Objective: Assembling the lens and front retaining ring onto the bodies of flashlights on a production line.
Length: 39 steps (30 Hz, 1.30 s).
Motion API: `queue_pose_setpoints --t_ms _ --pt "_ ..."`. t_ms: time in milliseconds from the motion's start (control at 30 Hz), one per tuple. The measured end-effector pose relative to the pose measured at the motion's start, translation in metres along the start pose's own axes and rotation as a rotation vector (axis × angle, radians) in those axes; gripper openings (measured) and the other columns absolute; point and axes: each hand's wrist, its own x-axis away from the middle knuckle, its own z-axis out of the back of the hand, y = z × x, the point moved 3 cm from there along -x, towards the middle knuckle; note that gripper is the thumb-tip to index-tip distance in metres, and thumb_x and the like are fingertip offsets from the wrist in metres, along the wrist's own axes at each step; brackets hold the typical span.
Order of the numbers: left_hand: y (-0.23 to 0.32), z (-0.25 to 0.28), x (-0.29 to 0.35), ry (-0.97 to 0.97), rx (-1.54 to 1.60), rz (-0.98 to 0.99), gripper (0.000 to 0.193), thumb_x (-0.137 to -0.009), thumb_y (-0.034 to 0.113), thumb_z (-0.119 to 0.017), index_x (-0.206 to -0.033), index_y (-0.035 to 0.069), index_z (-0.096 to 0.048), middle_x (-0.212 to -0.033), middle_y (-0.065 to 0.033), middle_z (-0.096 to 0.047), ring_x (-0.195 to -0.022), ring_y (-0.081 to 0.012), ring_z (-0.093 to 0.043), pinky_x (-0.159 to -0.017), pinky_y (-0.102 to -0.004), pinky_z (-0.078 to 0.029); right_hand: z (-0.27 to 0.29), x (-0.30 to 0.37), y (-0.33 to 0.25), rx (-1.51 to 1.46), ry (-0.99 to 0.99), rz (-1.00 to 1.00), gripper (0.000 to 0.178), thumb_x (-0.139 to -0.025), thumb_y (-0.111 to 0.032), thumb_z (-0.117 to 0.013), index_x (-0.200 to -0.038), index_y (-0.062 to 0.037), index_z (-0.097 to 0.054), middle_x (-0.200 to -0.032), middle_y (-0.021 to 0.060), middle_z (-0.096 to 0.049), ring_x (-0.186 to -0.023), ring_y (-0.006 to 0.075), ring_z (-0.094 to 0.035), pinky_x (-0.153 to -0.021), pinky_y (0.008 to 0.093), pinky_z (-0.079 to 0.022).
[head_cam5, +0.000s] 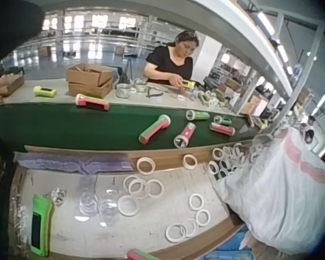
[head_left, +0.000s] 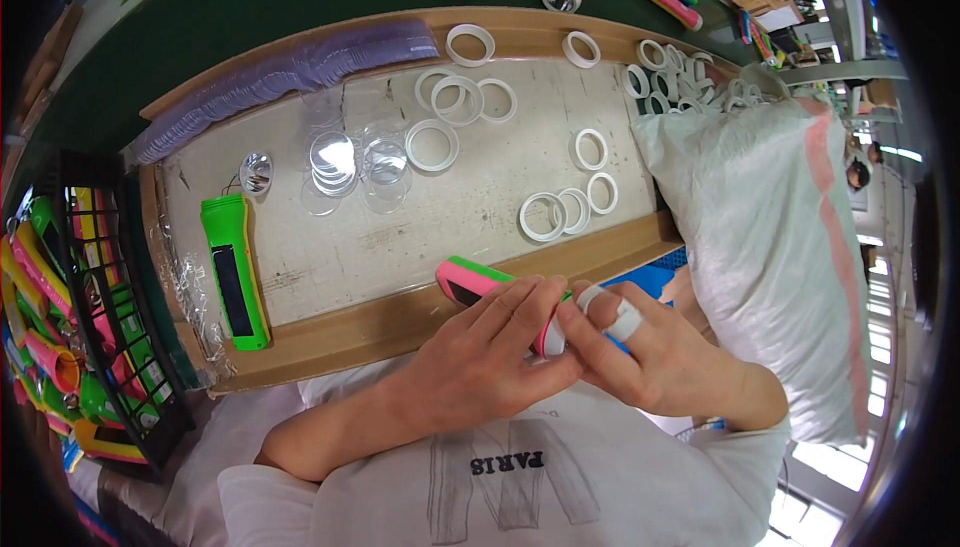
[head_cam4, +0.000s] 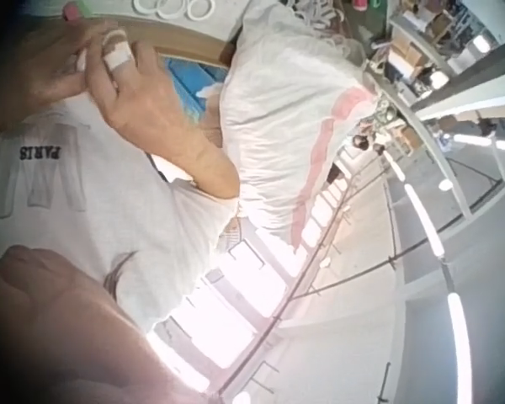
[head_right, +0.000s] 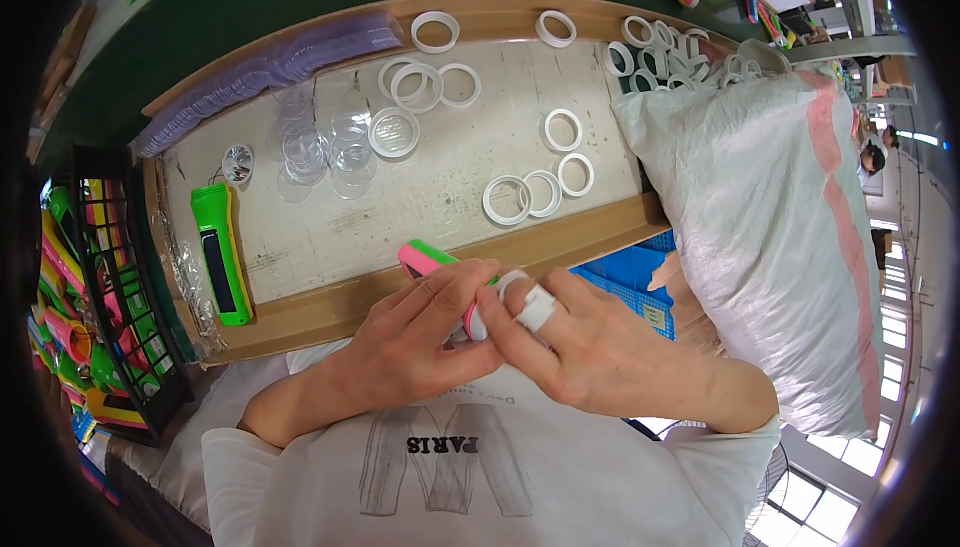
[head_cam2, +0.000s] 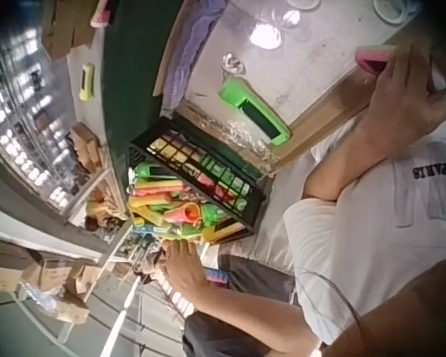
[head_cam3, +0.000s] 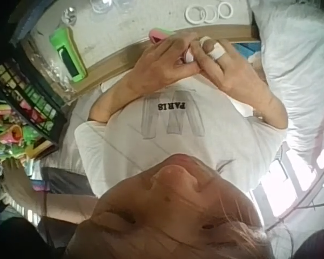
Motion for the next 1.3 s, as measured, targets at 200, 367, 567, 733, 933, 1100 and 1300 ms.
queue_pose_setpoints --t_ms 200,367,567,733,933,1100,1300 --pt "-0.003 0.000 -0.002 -0.080 0.011 -0.025 0.026 -0.071 0.013 -0.067 -0.096 0.011 -0.059 -0.111 -0.0207 -0.055 -0.100 -0.0312 -0.060 -0.085 -0.0380 -0.054 -0.012 0.007 0.005 0.112 0.146 -0.160 0.058 -0.078 -0.030 -0.075 -0.113 0.0111 -0.055 -0.094 0.0138 -0.057 -0.083 0.0247 -0.060 -0.056 0.0289 -0.051" --pt "0.001 -0.002 0.001 -0.082 -0.023 0.016 0.028 -0.072 0.013 -0.067 -0.099 0.011 -0.059 -0.114 -0.0218 -0.053 -0.101 -0.0324 -0.060 -0.085 -0.0390 -0.053 0.001 0.000 0.010 -0.037 0.079 -0.233 0.059 -0.075 -0.029 -0.077 -0.114 0.0103 -0.054 -0.092 0.0126 -0.058 -0.078 0.0222 -0.060 -0.051 0.0276 -0.051" --pt "-0.002 -0.005 -0.004 -0.052 -0.010 0.063 0.026 -0.072 0.012 -0.068 -0.097 0.013 -0.060 -0.113 -0.0214 -0.054 -0.101 -0.0326 -0.061 -0.086 -0.0384 -0.053 -0.011 0.003 0.011 -0.108 0.145 -0.330 0.056 -0.080 -0.027 -0.072 -0.124 0.0014 -0.051 -0.100 0.0141 -0.054 -0.072 0.0198 -0.057 -0.054 0.0284 -0.053" --pt "-0.002 0.000 -0.001 -0.059 0.005 0.065 0.025 -0.073 0.011 -0.068 -0.097 0.012 -0.061 -0.113 -0.0216 -0.054 -0.101 -0.0324 -0.061 -0.085 -0.0381 -0.054 0.007 -0.010 0.017 -0.106 0.056 -0.267 0.064 -0.076 -0.032 -0.075 -0.123 0.0045 -0.051 -0.098 0.0143 -0.055 -0.072 0.0209 -0.057 -0.051 0.0289 -0.050" --pt "-0.003 -0.003 -0.004 -0.035 -0.026 0.066 0.026 -0.072 0.009 -0.067 -0.097 0.012 -0.061 -0.113 -0.0212 -0.054 -0.100 -0.0320 -0.061 -0.082 -0.0370 -0.055 -0.010 -0.005 0.013 -0.164 0.152 -0.351 0.061 -0.076 -0.027 -0.075 -0.122 0.0058 -0.051 -0.091 0.0147 -0.053 -0.072 0.0247 -0.058 -0.051 0.0323 -0.050" --pt "-0.006 0.001 -0.003 -0.055 -0.014 0.079 0.027 -0.071 0.007 -0.067 -0.097 0.011 -0.061 -0.113 -0.0209 -0.054 -0.098 -0.0316 -0.062 -0.080 -0.0362 -0.055 0.011 -0.018 0.019 -0.130 0.052 -0.192 0.062 -0.076 -0.029 -0.075 -0.123 0.0048 -0.051 -0.090 0.0137 -0.055 -0.070 0.0243 -0.057 -0.049 0.0321 -0.050" --pt "-0.008 0.000 -0.010 -0.037 0.044 0.127 0.023 -0.072 0.009 -0.068 -0.094 0.011 -0.061 -0.112 -0.0205 -0.054 -0.097 -0.0315 -0.062 -0.078 -0.0369 -0.055 0.003 -0.011 0.013 -0.139 0.127 -0.321 0.055 -0.077 -0.022 -0.073 -0.123 0.0009 -0.052 -0.095 0.0162 -0.054 -0.071 0.0248 -0.059 -0.055 0.0308 -0.054"
